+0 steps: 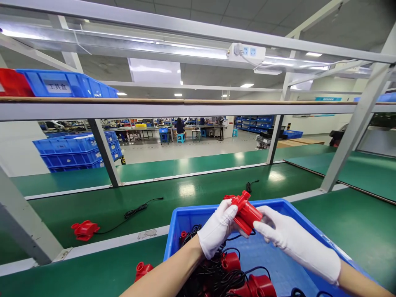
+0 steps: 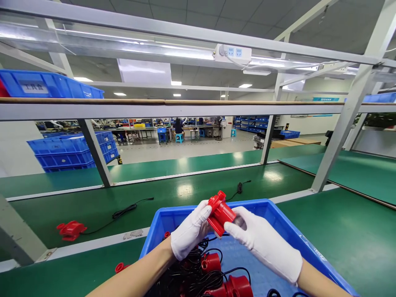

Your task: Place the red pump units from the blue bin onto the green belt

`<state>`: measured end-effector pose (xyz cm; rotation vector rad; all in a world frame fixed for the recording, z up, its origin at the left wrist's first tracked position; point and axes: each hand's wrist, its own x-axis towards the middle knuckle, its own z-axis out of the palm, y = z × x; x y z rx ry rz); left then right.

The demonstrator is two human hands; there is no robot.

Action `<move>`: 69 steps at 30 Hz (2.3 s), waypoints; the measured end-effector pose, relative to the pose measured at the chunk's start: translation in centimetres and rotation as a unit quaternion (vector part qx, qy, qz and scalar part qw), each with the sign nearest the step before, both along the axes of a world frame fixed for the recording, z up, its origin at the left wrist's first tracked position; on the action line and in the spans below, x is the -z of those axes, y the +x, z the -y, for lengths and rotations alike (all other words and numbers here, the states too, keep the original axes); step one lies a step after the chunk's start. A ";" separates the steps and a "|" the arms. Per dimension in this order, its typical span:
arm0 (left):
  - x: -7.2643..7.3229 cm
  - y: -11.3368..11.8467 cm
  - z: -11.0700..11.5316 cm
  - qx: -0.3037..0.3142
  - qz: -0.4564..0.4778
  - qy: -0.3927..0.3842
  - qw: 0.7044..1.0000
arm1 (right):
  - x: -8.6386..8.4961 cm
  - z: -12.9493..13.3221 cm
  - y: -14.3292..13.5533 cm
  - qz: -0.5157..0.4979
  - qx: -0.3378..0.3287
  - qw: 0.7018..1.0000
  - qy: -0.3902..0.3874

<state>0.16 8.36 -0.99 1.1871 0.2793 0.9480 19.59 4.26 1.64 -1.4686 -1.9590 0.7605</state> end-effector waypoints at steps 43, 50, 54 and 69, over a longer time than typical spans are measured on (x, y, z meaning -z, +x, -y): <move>2.0 -0.4 0.9 -0.368 -0.209 0.545 0.724 | 0.7 3.2 -1.1 0.110 -0.066 0.985 0.113; 1.5 -0.6 2.0 -0.430 -0.208 0.590 0.651 | 0.8 4.2 -1.4 0.089 -0.078 0.985 0.122; 1.4 -0.1 1.9 -0.422 -0.210 0.553 0.687 | 0.8 3.9 -1.4 0.056 -0.062 0.988 0.133; 1.1 -0.6 0.2 -0.397 -0.370 0.337 0.769 | -16.0 -11.3 14.2 0.180 0.310 0.897 0.260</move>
